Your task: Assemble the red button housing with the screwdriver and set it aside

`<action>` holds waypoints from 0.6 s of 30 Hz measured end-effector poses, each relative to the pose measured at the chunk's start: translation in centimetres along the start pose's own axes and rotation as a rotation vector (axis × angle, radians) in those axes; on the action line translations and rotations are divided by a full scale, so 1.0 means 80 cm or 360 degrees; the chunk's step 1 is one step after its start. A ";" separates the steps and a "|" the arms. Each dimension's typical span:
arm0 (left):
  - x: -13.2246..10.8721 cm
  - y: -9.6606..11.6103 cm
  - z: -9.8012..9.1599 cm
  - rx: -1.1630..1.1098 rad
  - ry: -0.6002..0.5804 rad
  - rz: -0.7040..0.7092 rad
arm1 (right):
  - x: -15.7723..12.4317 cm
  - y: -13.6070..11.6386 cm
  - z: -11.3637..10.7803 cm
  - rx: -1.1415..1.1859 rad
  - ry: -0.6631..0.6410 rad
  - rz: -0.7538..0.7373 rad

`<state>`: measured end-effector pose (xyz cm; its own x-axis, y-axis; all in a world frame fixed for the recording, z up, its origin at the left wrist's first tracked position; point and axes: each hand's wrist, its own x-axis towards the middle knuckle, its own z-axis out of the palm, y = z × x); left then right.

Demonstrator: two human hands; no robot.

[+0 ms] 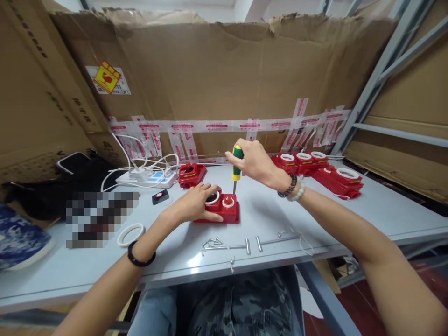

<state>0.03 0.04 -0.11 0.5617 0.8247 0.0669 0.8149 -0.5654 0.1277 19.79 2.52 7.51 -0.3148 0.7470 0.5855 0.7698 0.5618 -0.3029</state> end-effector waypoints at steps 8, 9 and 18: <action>0.001 0.001 0.003 -0.0001 0.0047 -0.0035 | 0.002 0.012 0.015 0.0000 0.0275 -0.0104; 0.001 0.001 0.003 0.0004 0.0050 -0.0030 | 0.000 0.013 0.013 0.0065 0.0308 -0.0126; 0.002 -0.007 0.009 0.0005 0.0116 0.0055 | -0.048 -0.023 -0.004 0.0862 0.0338 -0.0231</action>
<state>-0.18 0.48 -0.87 0.5777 0.8036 0.1432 0.7956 -0.5935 0.1212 19.78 -1.51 6.07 -0.2346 0.5931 0.7702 0.3170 0.7957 -0.5161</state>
